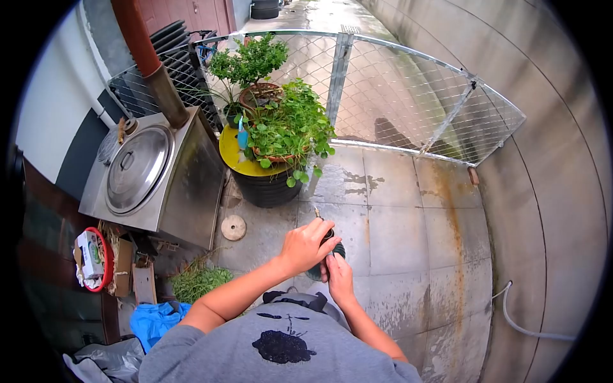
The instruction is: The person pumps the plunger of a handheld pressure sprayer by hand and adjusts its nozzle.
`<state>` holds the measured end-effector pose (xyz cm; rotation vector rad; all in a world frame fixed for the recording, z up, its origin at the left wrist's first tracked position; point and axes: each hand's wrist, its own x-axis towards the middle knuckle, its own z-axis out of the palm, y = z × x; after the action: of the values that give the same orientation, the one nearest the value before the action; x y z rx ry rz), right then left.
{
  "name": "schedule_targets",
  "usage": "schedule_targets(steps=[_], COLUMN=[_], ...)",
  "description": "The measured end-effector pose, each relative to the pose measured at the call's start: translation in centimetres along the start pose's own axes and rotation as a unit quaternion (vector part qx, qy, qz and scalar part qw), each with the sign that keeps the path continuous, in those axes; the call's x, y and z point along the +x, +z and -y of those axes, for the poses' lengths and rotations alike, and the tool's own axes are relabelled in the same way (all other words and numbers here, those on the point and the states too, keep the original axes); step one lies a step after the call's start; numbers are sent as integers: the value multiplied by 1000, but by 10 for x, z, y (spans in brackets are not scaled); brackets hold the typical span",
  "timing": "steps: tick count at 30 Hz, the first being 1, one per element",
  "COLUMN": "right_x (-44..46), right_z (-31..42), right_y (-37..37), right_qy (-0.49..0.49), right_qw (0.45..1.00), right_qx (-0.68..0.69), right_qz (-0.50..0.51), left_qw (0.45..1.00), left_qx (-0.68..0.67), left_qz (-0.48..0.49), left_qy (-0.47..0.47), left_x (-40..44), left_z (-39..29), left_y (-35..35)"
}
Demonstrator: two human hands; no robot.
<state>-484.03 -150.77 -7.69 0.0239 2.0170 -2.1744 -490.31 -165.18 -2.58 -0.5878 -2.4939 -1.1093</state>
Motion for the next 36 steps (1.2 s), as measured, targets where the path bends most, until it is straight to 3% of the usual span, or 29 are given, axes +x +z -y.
schedule_targets(steps=[6,14,22,28,36], right_x=[71,164,203,215,228], right_z=[1,17,22,36,42], right_y=[13,30,51,85,119], right_qy=[24,-14,-31,-54,-119], right_qw=[1000,999,997,997,987], right_qx=[-17,-23,-53,-56,-107], right_qz=[9,43,51,24,21], left_qw=[1000,997,996,999,976], left_qx=[21,78,82,43,20], left_qz=[-3,-9,-18,-31,-156], left_qy=[-23,-24,-38,12,150], left_x=[38,108,135,159,204], left_z=[54,101,130,149,125], left_y=[-3,-22,-42,-69,-142])
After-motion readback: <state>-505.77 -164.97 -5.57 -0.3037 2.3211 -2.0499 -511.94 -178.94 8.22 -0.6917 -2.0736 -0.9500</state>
